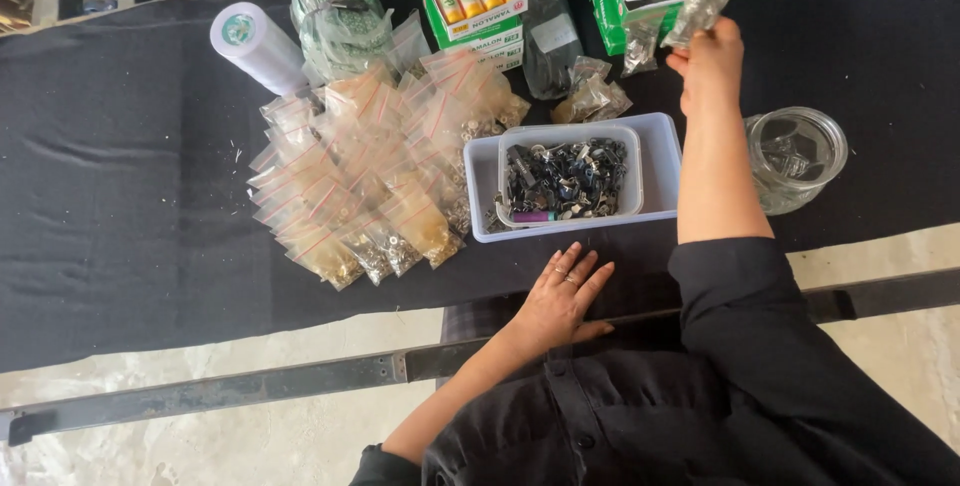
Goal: Picking small hardware components from a bin and placing them into small plastic bags.
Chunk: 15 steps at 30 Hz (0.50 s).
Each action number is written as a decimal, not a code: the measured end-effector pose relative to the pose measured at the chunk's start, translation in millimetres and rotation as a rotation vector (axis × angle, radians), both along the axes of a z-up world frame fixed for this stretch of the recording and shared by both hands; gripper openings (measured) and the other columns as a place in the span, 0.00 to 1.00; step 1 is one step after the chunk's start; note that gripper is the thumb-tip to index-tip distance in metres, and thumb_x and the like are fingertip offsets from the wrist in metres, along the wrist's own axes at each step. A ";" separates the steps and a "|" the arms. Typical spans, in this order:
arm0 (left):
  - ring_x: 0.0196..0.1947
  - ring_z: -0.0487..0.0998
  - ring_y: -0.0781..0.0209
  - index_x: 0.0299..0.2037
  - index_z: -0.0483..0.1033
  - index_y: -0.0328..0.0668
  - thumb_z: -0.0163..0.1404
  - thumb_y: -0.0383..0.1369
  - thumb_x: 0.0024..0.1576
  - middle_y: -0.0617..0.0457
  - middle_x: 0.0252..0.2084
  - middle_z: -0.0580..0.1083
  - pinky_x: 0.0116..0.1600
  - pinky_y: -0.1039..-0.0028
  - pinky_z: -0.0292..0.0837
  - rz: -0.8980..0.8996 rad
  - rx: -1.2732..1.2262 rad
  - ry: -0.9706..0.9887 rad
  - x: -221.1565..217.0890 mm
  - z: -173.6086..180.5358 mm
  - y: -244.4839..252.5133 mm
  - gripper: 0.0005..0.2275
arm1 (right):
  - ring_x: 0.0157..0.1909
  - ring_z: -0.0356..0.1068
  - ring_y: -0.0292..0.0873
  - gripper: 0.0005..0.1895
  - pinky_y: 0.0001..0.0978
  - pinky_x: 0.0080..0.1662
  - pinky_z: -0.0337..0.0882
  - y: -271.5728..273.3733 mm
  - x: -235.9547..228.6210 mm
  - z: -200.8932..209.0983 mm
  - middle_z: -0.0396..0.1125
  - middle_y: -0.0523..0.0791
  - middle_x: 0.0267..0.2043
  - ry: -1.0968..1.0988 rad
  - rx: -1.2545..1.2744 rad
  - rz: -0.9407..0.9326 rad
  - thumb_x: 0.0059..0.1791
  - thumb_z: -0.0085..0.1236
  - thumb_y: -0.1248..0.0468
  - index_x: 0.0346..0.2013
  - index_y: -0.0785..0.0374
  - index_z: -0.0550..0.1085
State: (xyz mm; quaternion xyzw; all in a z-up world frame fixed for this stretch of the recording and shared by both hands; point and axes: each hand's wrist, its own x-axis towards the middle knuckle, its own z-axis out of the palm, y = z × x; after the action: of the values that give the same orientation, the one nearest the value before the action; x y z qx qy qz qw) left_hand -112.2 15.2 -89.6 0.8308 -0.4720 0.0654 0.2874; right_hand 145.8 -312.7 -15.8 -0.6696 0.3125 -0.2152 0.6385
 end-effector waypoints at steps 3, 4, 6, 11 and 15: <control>0.74 0.58 0.30 0.73 0.58 0.42 0.55 0.56 0.55 0.35 0.68 0.68 0.74 0.42 0.55 0.007 -0.001 0.001 -1.0 1.2 0.3 0.40 | 0.40 0.77 0.36 0.15 0.28 0.46 0.83 -9.4 2.8 -10.9 0.75 0.40 0.46 0.122 0.037 -0.035 0.53 0.41 0.58 0.52 0.49 0.71; 0.74 0.58 0.30 0.73 0.58 0.42 0.55 0.56 0.55 0.35 0.68 0.68 0.74 0.42 0.55 0.008 0.000 -0.002 0.0 0.7 0.3 0.40 | 0.40 0.77 0.36 0.15 0.28 0.46 0.83 -4.3 1.1 -5.3 0.75 0.40 0.46 0.120 0.038 -0.034 0.53 0.41 0.58 0.52 0.49 0.71; 0.74 0.58 0.29 0.74 0.57 0.42 0.56 0.56 0.54 0.34 0.68 0.68 0.74 0.41 0.56 0.004 -0.004 -0.016 -0.2 -1.2 0.2 0.41 | 0.20 0.48 0.31 0.17 0.31 0.24 0.46 6.1 -3.9 3.9 0.56 0.37 0.24 0.258 0.006 -0.015 0.48 0.31 0.67 0.42 0.50 0.70; 0.74 0.59 0.29 0.73 0.58 0.41 0.56 0.55 0.55 0.34 0.68 0.68 0.74 0.41 0.56 0.006 -0.017 -0.015 -0.3 1.0 0.6 0.40 | 0.47 0.66 0.40 0.19 0.37 0.46 0.69 -1.2 9.7 -26.9 0.71 0.41 0.48 0.412 -0.119 -0.009 0.49 0.44 0.62 0.53 0.48 0.74; 0.75 0.58 0.30 0.74 0.57 0.41 0.56 0.55 0.55 0.35 0.68 0.68 0.74 0.41 0.56 0.004 -0.019 -0.019 -0.5 0.9 0.7 0.40 | 0.62 0.52 0.47 0.16 0.48 0.51 0.72 3.2 11.0 -20.1 0.62 0.48 0.57 0.516 -0.102 -0.055 0.54 0.44 0.54 0.53 0.38 0.75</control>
State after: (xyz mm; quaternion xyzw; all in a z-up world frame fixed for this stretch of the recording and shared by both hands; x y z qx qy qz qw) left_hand -112.7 16.0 -88.8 0.8284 -0.4725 0.0782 0.2905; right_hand 156.8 -309.5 -35.9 -0.7249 0.4719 -0.0701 0.4969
